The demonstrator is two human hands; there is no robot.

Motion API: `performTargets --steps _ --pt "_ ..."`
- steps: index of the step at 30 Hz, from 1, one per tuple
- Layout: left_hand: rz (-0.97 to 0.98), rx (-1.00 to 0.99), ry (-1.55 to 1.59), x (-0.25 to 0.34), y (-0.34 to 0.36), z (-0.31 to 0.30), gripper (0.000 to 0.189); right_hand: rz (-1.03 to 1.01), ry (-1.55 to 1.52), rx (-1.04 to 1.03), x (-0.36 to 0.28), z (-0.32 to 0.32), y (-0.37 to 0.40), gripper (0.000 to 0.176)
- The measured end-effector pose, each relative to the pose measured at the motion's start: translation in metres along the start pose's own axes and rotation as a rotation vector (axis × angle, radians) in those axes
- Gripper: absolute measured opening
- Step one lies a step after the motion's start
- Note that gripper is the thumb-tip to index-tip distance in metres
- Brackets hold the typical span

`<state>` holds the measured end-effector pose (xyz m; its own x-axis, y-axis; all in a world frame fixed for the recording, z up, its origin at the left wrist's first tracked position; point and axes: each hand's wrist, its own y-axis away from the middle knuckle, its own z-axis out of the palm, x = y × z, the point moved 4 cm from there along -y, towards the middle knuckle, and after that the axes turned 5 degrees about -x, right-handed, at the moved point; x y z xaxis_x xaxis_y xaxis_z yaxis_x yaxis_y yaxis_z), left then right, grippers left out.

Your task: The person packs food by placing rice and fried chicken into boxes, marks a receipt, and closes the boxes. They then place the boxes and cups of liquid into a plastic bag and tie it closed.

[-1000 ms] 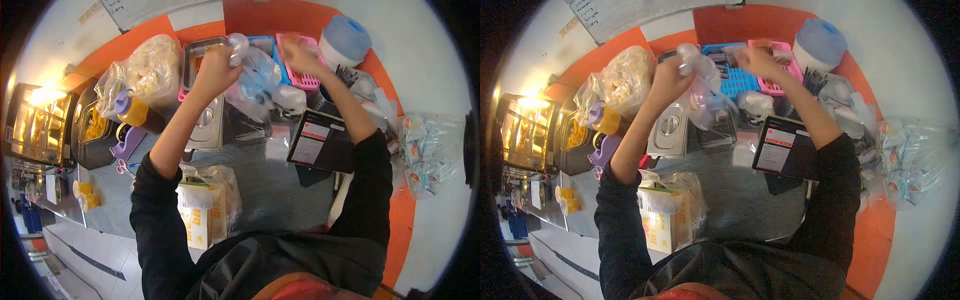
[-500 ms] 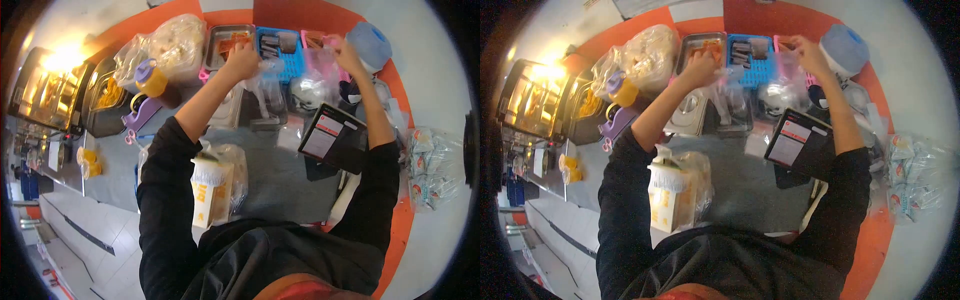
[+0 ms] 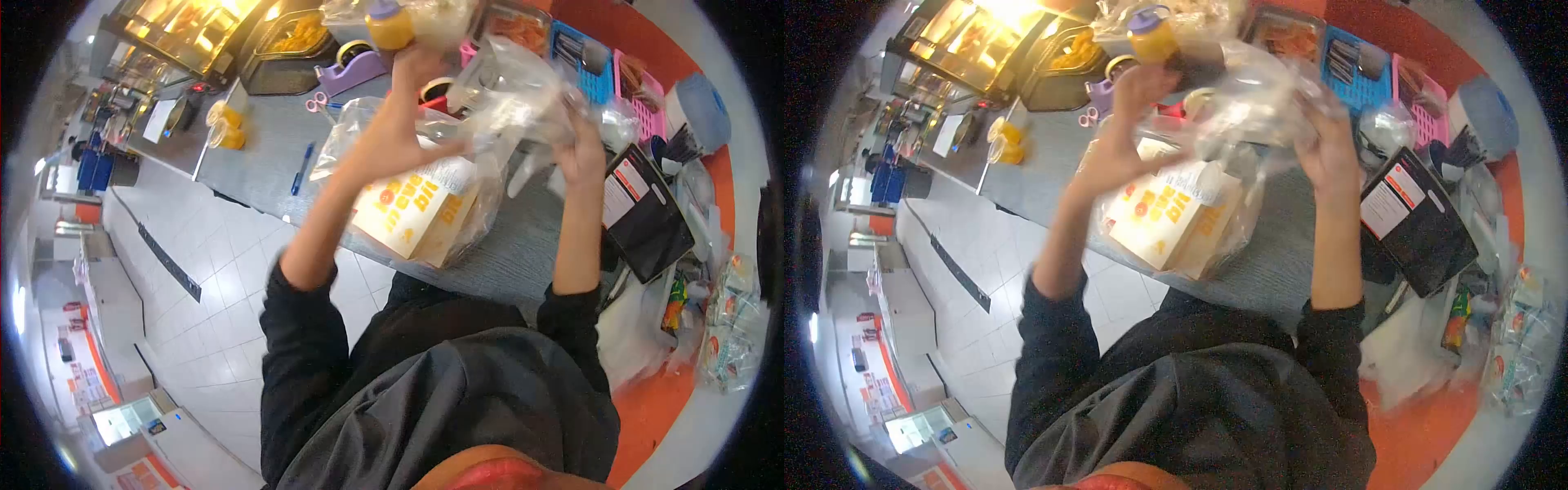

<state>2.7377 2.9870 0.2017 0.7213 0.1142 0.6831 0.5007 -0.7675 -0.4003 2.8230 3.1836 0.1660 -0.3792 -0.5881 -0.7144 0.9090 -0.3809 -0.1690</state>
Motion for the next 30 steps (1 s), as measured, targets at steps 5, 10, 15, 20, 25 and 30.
performTargets --steps 5,10,15,20,25,30 --pt "-0.628 -0.143 -0.755 -0.037 0.108 0.058 0.098 -0.356 0.872 -0.023 0.053 -0.004 0.055 0.029" --pt "-0.604 0.177 0.050 -0.102 0.130 0.016 0.086 0.393 0.107 -0.362 0.164 -0.021 0.062 0.030" --pt "-0.734 0.197 0.963 -0.098 0.127 -0.011 0.078 -0.087 1.349 -0.249 0.209 0.003 0.036 0.033" --pt "-0.669 0.166 -0.235 -0.069 0.108 0.017 0.095 0.333 0.671 -0.230 0.215 -0.015 0.030 0.070" --pt "-0.671 0.017 -0.556 -0.065 0.117 0.042 0.093 0.378 0.793 -0.193 0.141 -0.038 0.094 0.075" --pt "-0.244 -0.394 0.984 -0.081 0.121 -0.068 0.054 -0.062 1.196 0.199 0.141 -0.040 0.181 0.072"
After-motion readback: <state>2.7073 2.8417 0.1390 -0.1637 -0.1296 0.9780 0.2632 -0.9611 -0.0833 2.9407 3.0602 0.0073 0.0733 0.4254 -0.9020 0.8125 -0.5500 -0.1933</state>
